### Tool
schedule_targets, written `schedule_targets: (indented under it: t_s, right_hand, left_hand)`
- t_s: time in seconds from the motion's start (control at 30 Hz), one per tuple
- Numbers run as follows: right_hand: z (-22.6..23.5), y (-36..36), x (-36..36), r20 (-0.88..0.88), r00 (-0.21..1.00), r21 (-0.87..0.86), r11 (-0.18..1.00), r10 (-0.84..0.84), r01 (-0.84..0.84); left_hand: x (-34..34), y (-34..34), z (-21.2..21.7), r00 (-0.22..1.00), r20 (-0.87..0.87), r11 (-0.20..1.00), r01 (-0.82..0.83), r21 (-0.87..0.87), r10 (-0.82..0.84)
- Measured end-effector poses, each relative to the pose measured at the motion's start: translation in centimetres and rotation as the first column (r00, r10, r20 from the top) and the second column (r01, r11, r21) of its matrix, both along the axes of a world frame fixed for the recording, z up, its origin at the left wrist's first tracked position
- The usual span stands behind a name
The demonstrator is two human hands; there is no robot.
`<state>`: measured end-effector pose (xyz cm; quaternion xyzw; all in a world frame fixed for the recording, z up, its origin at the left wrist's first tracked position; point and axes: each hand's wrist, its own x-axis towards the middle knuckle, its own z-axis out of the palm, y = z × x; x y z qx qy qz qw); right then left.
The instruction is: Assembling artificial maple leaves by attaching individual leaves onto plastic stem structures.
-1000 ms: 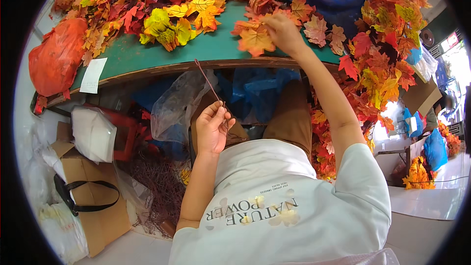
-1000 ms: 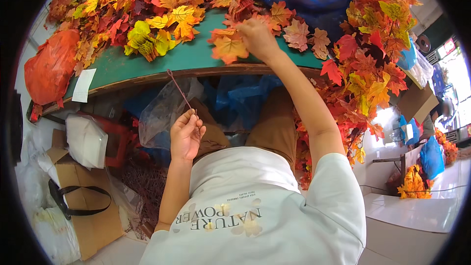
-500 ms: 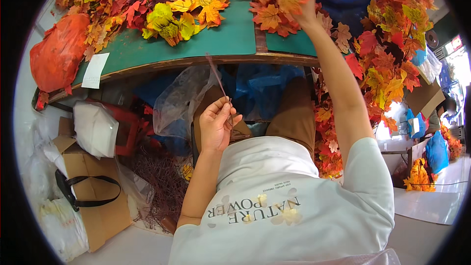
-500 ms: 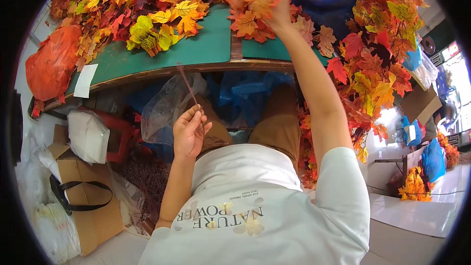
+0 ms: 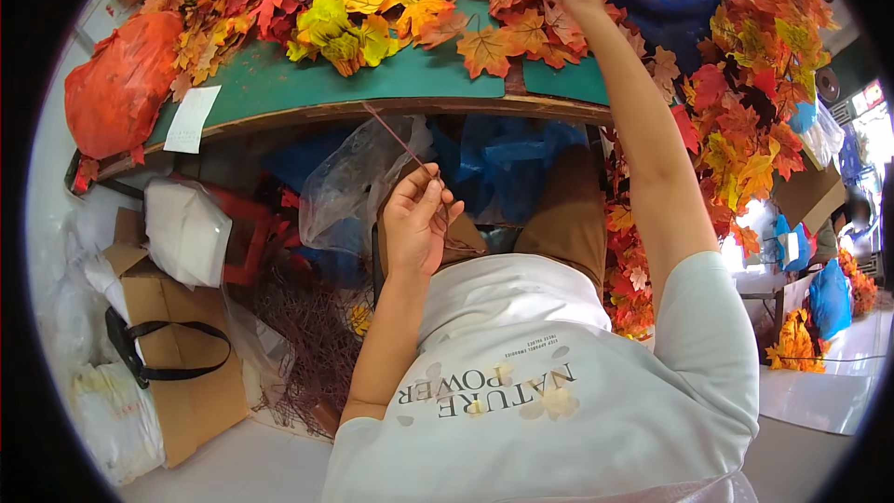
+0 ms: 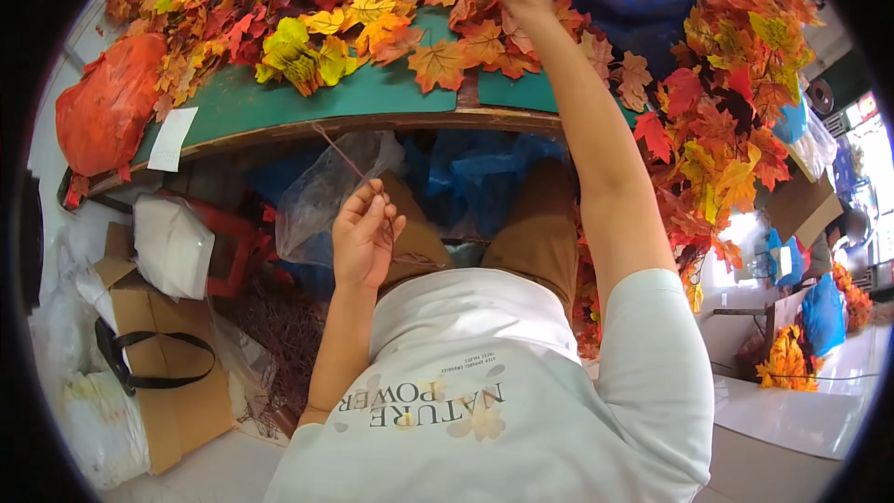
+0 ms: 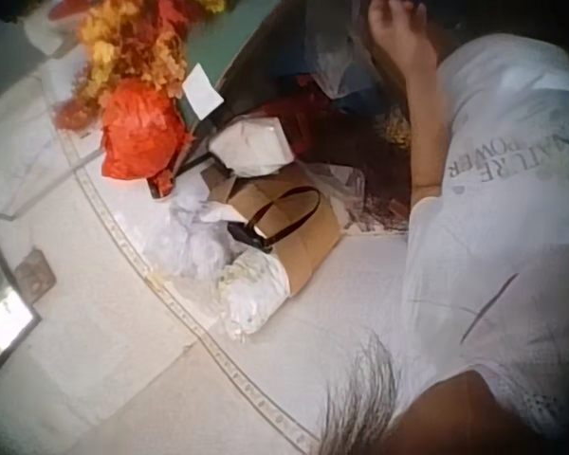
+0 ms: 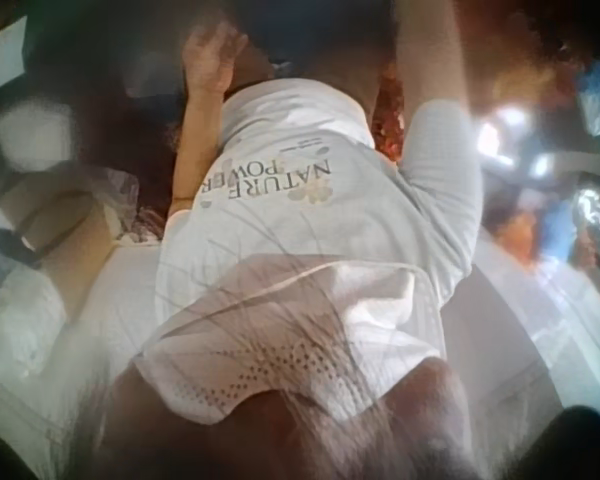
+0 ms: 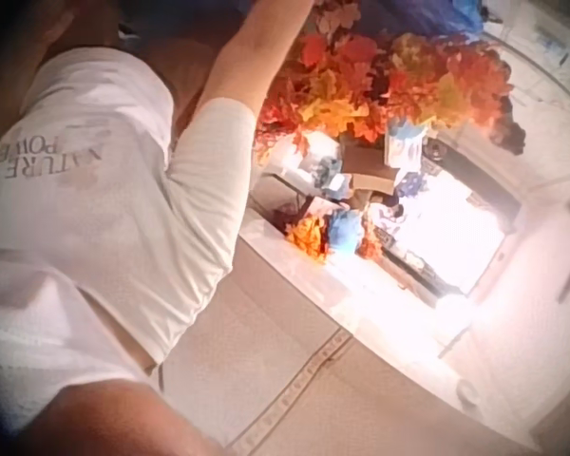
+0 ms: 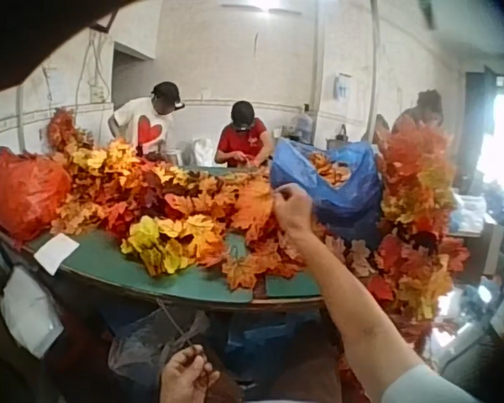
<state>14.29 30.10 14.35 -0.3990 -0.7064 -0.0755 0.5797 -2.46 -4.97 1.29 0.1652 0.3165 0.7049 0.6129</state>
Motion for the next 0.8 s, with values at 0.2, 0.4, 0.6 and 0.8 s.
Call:
schedule_targets:
  t_s: [0.2, 0.4, 0.6, 0.8]
  right_hand:
    - [-2.9, -12.9, -0.4, -0.805, 0.410, -0.116, 0.565, 0.428, -0.817]
    - [-10.0, -26.0, -2.9, -0.884, 0.430, -0.419, 0.094, 0.183, -0.903]
    - [-11.1, -29.2, -4.2, -0.966, 0.259, -0.259, 0.058, -0.002, -0.964]
    - [-12.1, -29.4, -4.4, -0.964, 0.263, -0.266, 0.082, -0.049, -0.960]
  left_hand:
    - [0.9, -0.5, 1.2, 0.978, -0.137, 0.987, -0.151, 0.046, 0.156]
    - [1.7, -0.7, 1.6, 0.966, -0.206, 0.987, -0.146, 0.067, 0.157]
    - [1.9, -0.8, 1.2, 0.966, -0.196, 0.984, -0.151, 0.093, 0.167]
    - [2.0, -0.6, 0.6, 0.969, -0.188, 0.986, -0.150, 0.076, 0.162]
